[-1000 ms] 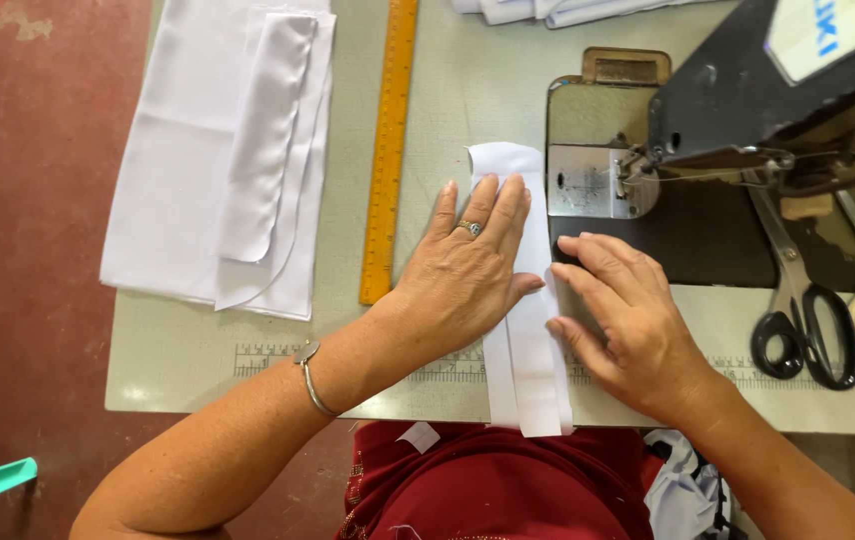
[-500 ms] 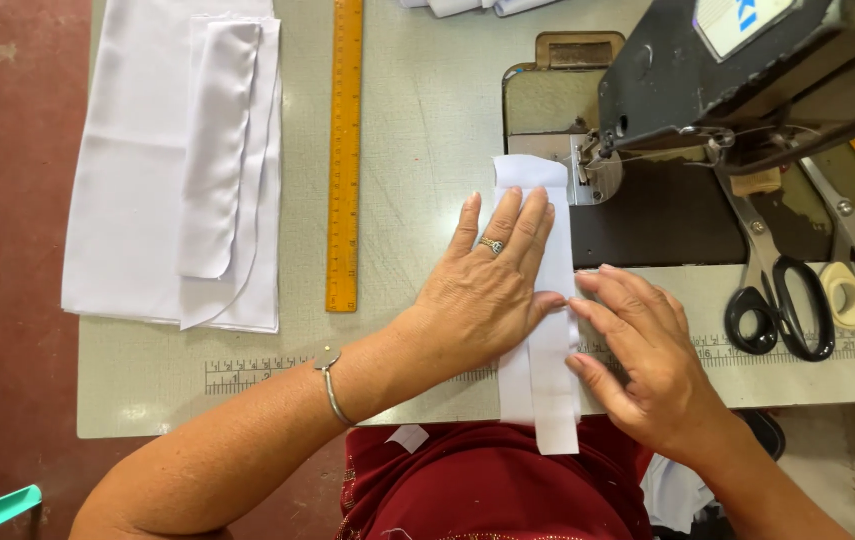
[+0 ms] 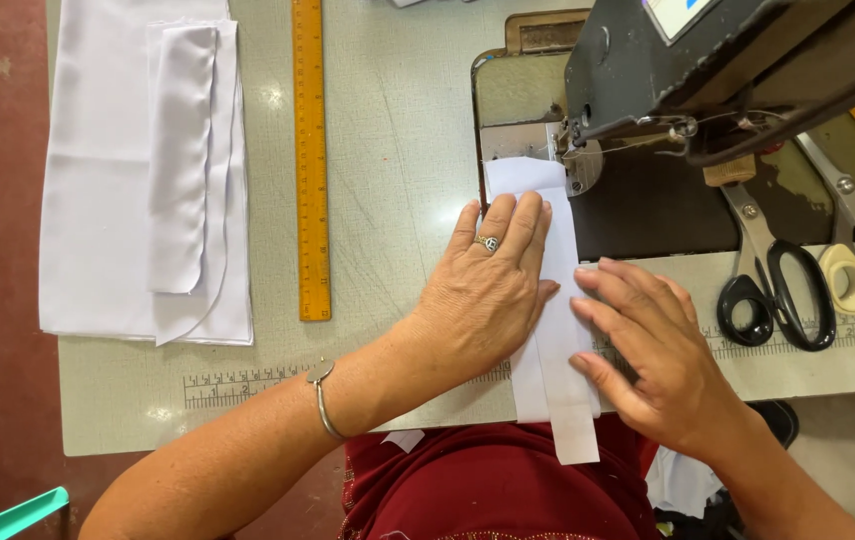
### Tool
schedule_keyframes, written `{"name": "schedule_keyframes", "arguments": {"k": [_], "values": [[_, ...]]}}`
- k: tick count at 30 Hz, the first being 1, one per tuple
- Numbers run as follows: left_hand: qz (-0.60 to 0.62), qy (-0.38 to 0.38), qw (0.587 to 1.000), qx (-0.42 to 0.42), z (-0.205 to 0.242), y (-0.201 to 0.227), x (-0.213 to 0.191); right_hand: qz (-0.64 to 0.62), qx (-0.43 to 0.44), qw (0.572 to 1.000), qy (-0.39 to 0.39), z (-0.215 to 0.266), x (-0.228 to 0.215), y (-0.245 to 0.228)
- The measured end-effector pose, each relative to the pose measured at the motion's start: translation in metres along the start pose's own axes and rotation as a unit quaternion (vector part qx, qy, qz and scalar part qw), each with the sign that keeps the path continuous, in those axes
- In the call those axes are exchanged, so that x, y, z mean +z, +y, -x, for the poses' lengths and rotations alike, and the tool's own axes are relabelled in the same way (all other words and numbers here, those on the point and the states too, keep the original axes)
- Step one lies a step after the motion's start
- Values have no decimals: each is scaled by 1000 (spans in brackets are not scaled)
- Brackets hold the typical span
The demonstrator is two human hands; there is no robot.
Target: Cutting a strip of white fabric with scissors and folding it precisely on a work table
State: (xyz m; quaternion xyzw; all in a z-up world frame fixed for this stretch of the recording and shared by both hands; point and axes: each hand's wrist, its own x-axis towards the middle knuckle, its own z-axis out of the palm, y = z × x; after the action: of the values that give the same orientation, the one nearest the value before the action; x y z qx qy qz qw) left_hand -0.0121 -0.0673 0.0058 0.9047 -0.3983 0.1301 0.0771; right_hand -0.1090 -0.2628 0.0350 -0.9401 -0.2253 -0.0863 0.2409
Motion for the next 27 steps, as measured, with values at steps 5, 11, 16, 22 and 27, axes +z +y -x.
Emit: {"name": "schedule_keyframes", "arguments": {"k": [5, 11, 16, 22, 27], "values": [[-19, 5, 999, 25, -4, -7, -8, -13, 0, 1000, -16, 17, -5, -6], [-22, 0, 999, 29, -5, -8, -8, -90, 27, 994, -55, 40, -10, -18], [12, 24, 999, 27, -4, -9, -9, -46, -12, 999, -17, 48, -2, -25], [35, 16, 999, 15, -5, -9, -10, -44, -25, 998, -23, 48, -3, -26], [34, 18, 999, 11, -3, -9, -6, -25, -33, 999, -6, 49, 1, -24]]}}
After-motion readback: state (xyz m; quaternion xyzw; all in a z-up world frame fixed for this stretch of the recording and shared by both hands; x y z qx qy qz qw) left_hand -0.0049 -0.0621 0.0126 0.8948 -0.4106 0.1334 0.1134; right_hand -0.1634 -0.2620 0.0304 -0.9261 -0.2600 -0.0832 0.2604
